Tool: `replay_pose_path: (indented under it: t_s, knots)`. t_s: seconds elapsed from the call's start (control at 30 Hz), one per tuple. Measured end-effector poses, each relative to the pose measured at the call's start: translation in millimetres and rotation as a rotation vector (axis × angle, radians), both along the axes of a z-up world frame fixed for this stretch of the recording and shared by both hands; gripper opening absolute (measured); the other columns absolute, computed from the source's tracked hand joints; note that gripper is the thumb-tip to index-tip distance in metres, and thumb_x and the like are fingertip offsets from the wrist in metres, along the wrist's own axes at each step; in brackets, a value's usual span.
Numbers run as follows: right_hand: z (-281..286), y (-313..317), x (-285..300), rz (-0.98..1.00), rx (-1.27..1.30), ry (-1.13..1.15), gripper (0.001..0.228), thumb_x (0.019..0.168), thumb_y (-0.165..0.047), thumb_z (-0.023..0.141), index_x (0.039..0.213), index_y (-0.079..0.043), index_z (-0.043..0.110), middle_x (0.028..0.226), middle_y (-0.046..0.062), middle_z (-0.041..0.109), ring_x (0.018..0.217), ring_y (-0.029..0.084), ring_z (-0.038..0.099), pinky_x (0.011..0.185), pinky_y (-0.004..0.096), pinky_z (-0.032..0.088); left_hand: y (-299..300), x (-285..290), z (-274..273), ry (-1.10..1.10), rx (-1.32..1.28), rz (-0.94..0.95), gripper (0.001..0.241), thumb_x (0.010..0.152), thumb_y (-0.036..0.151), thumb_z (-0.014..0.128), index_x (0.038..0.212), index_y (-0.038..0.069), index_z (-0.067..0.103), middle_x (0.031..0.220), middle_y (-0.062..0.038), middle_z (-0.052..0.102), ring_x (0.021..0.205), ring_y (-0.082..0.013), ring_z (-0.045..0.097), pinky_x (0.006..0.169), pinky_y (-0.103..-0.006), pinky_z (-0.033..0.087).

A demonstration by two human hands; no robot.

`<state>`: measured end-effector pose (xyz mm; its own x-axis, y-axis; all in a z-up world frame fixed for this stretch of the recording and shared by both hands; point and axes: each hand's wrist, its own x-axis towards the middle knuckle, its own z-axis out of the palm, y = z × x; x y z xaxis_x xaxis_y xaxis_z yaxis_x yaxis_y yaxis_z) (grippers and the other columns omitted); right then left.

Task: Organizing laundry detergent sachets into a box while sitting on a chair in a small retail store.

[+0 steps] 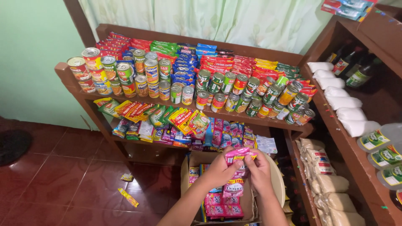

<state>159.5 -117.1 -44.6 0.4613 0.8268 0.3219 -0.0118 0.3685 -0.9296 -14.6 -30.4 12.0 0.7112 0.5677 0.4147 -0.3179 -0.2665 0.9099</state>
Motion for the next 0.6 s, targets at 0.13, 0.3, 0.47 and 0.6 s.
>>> replay_pose_path:
  t_s: [0.13,0.3,0.47,0.6]
  knots:
    - [51,2,-33,0.105,0.006,0.140,0.046,0.097,-0.026,0.065,0.134,-0.001,0.060,0.132,0.011,0.067,0.119,0.018,0.064,0.103,0.035,0.050,3,-9,5,-0.029,0.100,-0.035,0.037,0.101,0.015,0.064,0.135,0.003,0.057,0.125,-0.013,0.061,0.119,-0.0247,0.061,0.105,-0.0386,0.047]
    - [33,3,-27,0.076,-0.044,0.038,0.042,0.099,-0.025,0.064,0.132,0.001,0.064,0.126,0.012,0.070,0.113,0.018,0.065,0.099,0.034,0.050,9,-9,7,-0.070,0.162,-0.071,0.039,0.098,0.016,0.066,0.133,0.003,0.054,0.125,-0.012,0.059,0.119,-0.0248,0.058,0.107,-0.0403,0.046]
    - [20,6,-26,-0.025,0.076,0.013,0.029,0.102,-0.020,0.064,0.119,0.004,0.066,0.125,0.011,0.073,0.111,0.017,0.067,0.098,0.032,0.054,6,-14,2,-0.183,0.247,0.076,0.045,0.095,0.014,0.069,0.133,0.003,0.047,0.127,-0.014,0.049,0.123,-0.0241,0.050,0.110,-0.0406,0.041]
    - [-3,6,-11,-0.146,-0.014,-0.060,0.024,0.101,-0.014,0.070,0.116,0.004,0.072,0.109,0.010,0.073,0.098,0.015,0.066,0.087,0.029,0.054,6,-18,22,-0.172,0.046,0.097,0.036,0.098,0.012,0.064,0.131,0.004,0.051,0.123,-0.012,0.053,0.115,-0.0199,0.056,0.101,-0.0331,0.047]
